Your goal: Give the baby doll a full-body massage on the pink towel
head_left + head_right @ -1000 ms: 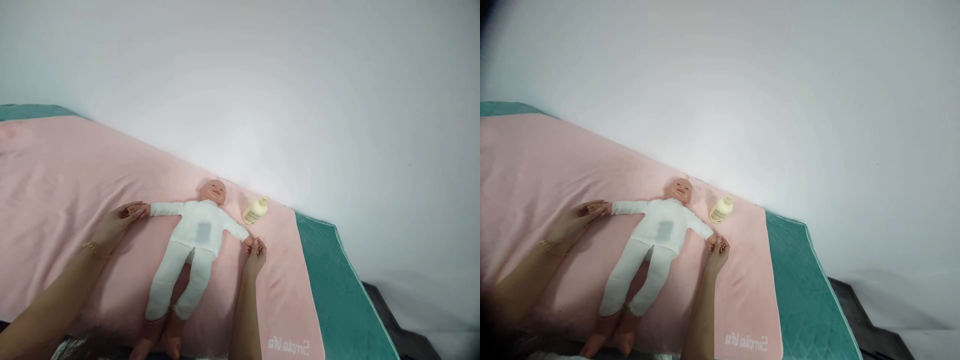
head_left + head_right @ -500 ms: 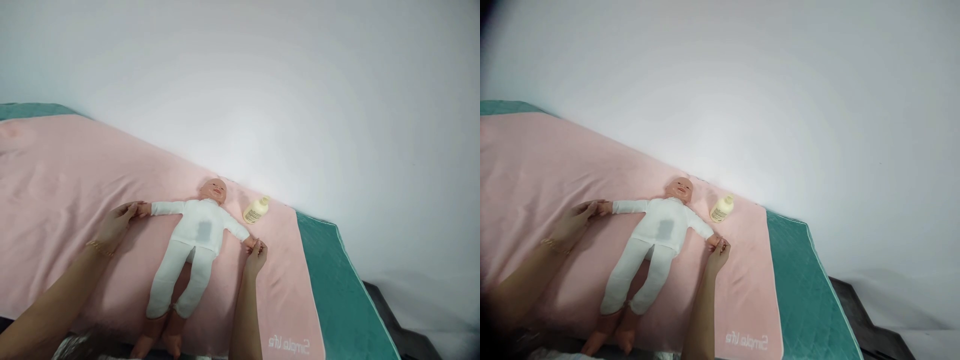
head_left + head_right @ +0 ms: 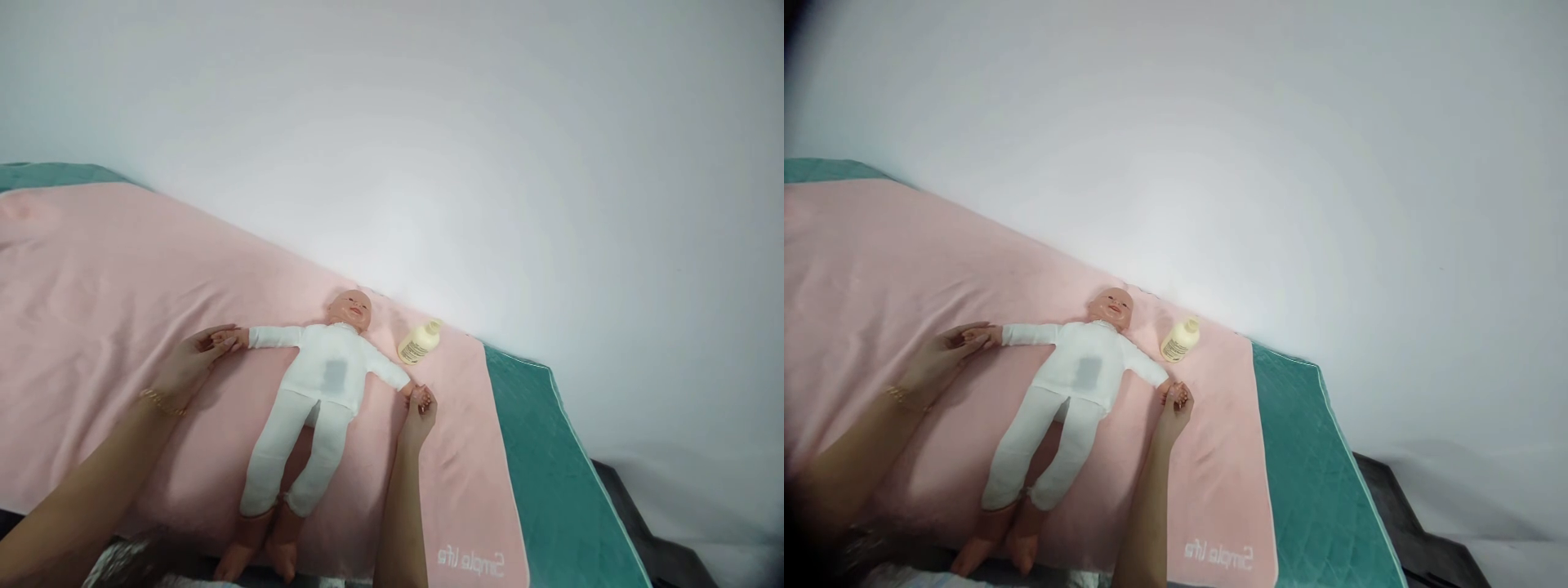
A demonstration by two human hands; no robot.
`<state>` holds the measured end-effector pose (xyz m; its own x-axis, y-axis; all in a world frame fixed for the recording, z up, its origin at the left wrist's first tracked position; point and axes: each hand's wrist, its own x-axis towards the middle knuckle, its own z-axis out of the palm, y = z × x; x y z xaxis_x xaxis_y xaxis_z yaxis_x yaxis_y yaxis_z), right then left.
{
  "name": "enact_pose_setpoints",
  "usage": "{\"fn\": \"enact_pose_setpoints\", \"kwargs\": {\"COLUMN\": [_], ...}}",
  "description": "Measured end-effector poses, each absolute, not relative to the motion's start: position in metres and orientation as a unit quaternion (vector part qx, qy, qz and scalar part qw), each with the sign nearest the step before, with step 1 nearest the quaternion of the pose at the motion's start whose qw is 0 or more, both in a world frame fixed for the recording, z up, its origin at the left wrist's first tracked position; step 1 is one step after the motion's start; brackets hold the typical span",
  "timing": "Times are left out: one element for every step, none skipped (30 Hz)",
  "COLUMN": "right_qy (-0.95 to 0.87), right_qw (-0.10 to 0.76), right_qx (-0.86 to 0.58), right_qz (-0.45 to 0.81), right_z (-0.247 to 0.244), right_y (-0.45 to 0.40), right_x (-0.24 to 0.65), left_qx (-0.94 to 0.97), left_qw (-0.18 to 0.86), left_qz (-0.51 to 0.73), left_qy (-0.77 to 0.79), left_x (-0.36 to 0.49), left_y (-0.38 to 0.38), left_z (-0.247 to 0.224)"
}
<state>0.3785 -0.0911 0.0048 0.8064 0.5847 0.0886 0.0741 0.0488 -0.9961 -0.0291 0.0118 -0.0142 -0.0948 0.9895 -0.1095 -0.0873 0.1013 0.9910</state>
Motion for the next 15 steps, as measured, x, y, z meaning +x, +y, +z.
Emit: {"fn": "enact_pose_setpoints", "kwargs": {"right_qy": [-0.248,-0.247,-0.246,-0.244,-0.244,-0.243,-0.243,-0.243,-0.242,-0.241,-0.24,-0.239,-0.238,-0.238,-0.238], "right_qw": [0.677,0.674,0.672,0.671,0.671,0.672,0.672,0.674,0.675,0.677,0.678,0.677,0.675,0.672,0.67], "right_qx": [-0.668,-0.671,-0.673,-0.675,-0.675,-0.675,-0.674,-0.673,-0.672,-0.671,-0.671,-0.673,-0.676,-0.68,-0.683], "right_qz": [0.186,0.185,0.185,0.186,0.187,0.186,0.186,0.185,0.184,0.182,0.18,0.178,0.174,0.171,0.167], "right_z": [0.0055,0.0064,0.0073,0.0082,0.009,0.0096,0.0101,0.0103,0.0103,0.0101,0.0096,0.009,0.0084,0.0076,0.0069], "right_y": [-0.0913,-0.0914,-0.0916,-0.0917,-0.0919,-0.092,-0.0922,-0.0924,-0.0925,-0.0926,-0.0925,-0.0923,-0.092,-0.0915,-0.091], "right_x": [0.3782,0.3779,0.3774,0.3768,0.3762,0.3755,0.3749,0.3743,0.3738,0.3736,0.3735,0.3737,0.3742,0.3748,0.3755], "left_qx": [0.426,0.422,0.416,0.409,0.405,0.404,0.404,0.405,0.406,0.407,0.409,0.41,0.41,0.41,0.408], "left_qw": [0.515,0.515,0.518,0.522,0.523,0.523,0.521,0.519,0.517,0.517,0.517,0.518,0.52,0.521,0.522], "left_qz": [0.518,0.519,0.519,0.519,0.519,0.52,0.52,0.519,0.518,0.517,0.516,0.515,0.514,0.515,0.518], "left_qy": [0.534,0.536,0.538,0.54,0.541,0.542,0.543,0.545,0.547,0.548,0.547,0.546,0.545,0.543,0.541], "left_x": [-0.029,-0.0288,-0.0287,-0.0288,-0.0289,-0.0292,-0.0295,-0.0298,-0.03,-0.0301,-0.03,-0.0297,-0.0293,-0.0287,-0.0281], "left_y": [0.0118,0.0118,0.0119,0.0121,0.0124,0.0127,0.0131,0.0133,0.0133,0.0131,0.0128,0.0123,0.0117,0.0112,0.0107], "left_z": [-0.0148,-0.0153,-0.0158,-0.0166,-0.0175,-0.0186,-0.0196,-0.0206,-0.0211,-0.0212,-0.0208,-0.0199,-0.0187,-0.0172,-0.0157]}}
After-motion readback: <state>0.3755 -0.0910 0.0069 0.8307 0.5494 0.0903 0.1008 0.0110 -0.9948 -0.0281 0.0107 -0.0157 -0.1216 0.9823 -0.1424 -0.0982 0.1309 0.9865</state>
